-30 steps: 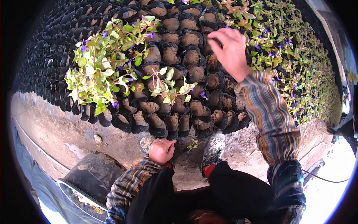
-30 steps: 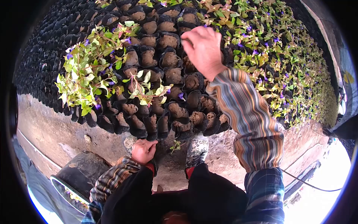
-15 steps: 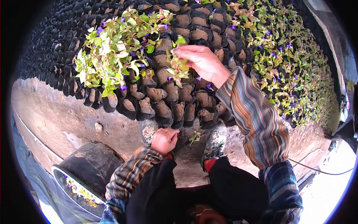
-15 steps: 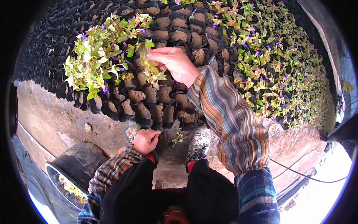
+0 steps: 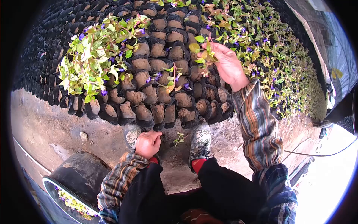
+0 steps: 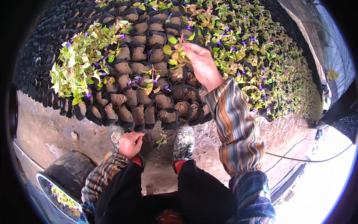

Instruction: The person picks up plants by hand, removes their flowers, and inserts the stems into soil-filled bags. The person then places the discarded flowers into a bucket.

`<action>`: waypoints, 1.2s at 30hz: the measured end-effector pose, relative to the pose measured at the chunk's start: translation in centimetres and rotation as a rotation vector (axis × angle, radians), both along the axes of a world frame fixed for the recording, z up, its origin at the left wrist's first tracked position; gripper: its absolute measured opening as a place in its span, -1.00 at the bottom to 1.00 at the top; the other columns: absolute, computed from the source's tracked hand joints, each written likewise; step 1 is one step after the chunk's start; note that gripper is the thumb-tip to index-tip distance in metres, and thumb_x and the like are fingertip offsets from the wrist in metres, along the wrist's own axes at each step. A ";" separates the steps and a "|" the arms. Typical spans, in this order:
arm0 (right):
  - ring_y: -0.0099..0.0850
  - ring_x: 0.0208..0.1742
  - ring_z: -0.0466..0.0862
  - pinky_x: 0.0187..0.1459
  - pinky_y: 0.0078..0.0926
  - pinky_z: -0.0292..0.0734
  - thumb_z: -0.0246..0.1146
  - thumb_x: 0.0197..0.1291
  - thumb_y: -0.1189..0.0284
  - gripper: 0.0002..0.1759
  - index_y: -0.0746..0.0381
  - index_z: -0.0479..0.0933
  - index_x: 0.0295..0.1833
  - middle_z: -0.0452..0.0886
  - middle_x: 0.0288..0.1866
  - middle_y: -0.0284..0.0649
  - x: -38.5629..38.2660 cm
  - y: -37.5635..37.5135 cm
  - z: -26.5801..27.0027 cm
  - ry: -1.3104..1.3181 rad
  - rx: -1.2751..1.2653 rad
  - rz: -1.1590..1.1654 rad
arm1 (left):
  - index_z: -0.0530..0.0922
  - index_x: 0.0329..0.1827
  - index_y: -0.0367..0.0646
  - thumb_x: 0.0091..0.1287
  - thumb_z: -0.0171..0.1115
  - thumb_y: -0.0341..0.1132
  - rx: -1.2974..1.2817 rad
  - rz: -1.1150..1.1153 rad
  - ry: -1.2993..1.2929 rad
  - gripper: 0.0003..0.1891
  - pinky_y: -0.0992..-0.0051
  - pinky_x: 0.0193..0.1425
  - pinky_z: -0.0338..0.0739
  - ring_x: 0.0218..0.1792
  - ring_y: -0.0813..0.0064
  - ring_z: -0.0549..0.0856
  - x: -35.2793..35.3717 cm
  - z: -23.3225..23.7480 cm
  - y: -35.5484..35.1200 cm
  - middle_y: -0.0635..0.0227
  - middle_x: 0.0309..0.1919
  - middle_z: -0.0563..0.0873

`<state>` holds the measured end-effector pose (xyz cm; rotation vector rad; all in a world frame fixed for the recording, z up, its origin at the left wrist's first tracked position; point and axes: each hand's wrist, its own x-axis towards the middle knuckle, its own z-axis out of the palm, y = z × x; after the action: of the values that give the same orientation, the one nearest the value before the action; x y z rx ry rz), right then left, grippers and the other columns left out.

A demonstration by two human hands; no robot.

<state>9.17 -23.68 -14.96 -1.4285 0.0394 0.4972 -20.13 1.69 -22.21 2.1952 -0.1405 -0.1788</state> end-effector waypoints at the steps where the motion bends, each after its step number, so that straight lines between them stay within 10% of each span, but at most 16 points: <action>1: -0.43 0.03 0.67 0.12 -0.46 0.51 0.20 0.40 0.32 -0.68 0.33 0.60 0.09 0.72 -0.02 -0.21 0.2 -1.1 0.7 -0.037 -0.230 -0.034 | 0.66 -0.26 -0.15 0.08 0.31 -0.49 -0.006 -0.001 0.002 -0.85 0.30 -0.28 0.49 -0.40 0.23 0.68 0.1 0.1 0.0 0.28 -0.47 0.68; 5: -0.36 -0.18 0.66 0.07 -0.26 0.31 0.28 0.24 0.25 -0.80 -0.05 0.73 -0.07 0.72 -0.33 -0.26 2.2 -7.2 0.2 -0.629 -1.324 0.103 | 0.66 -0.27 -0.15 0.09 0.30 -0.50 0.003 -0.005 0.001 -0.86 0.30 -0.27 0.50 -0.39 0.23 0.68 0.2 0.5 -0.1 0.28 -0.46 0.69; 10: -0.35 -0.09 0.58 0.18 -0.13 0.17 0.35 0.09 0.33 -0.96 0.00 0.67 -0.37 0.67 -0.37 -0.41 4.5 -7.0 0.9 -0.983 -1.696 0.368 | 0.67 -0.29 -0.15 0.12 0.29 -0.50 0.037 -0.013 0.020 -0.89 0.30 -0.26 0.51 -0.39 0.21 0.69 0.3 0.6 -0.2 0.27 -0.45 0.71; 31: -0.33 0.01 0.51 0.41 -0.03 0.06 0.23 -0.05 0.54 -0.90 0.15 0.65 -0.44 0.53 -0.39 -0.31 5.2 -5.2 -4.1 -1.093 -1.750 0.688 | 0.69 -0.27 -0.15 0.06 0.33 -0.51 0.021 -0.015 0.006 -0.84 0.28 -0.28 0.50 -0.42 0.21 0.68 0.3 0.2 -0.1 0.26 -0.49 0.69; 36: -0.31 0.03 0.48 0.20 -0.13 0.19 0.40 0.00 0.42 -0.88 0.08 0.63 -0.30 0.56 -0.21 -0.36 2.4 -0.7 -0.3 -1.236 -1.287 0.197 | 0.68 -0.25 -0.15 0.05 0.32 -0.51 0.010 -0.014 0.013 -0.82 0.29 -0.28 0.49 -0.42 0.21 0.67 0.3 0.2 0.0 0.26 -0.51 0.66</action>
<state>11.52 -24.36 -15.29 -2.7948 -0.9255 -0.4660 -19.84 1.69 -22.01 2.2031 -0.1474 -0.2020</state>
